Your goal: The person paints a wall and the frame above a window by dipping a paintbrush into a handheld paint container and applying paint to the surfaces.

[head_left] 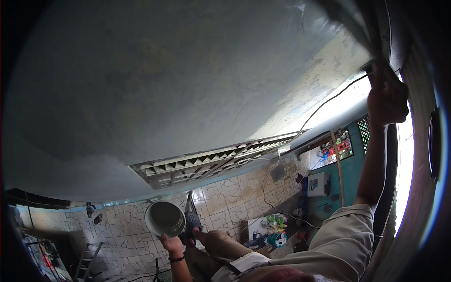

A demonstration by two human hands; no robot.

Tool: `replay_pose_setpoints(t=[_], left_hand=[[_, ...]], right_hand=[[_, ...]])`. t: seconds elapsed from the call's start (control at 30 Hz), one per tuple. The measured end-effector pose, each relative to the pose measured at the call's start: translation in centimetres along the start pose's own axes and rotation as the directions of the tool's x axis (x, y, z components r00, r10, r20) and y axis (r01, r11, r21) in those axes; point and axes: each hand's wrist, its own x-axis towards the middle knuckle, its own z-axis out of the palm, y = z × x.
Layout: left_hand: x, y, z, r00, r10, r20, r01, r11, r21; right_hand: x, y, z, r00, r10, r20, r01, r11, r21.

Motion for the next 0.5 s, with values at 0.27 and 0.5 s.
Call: replay_pose_setpoints(t=[0.27, 0.5], left_hand=[[-0.5, 1.1, -0.1, 0.999, -0.024, -0.041, 0.025, 0.999, 0.027], [-2.6, 3.2, -2.4, 0.994, -0.088, -0.063, 0.09, 0.995, 0.039]], right_hand=[[-5.8, -3.8, 2.1, 0.975, -0.179, 0.133, 0.145, 0.962, 0.231], [-20.5, -16.7, 1.4, 0.962, 0.209, 0.177, -0.266, 0.869, 0.417]])
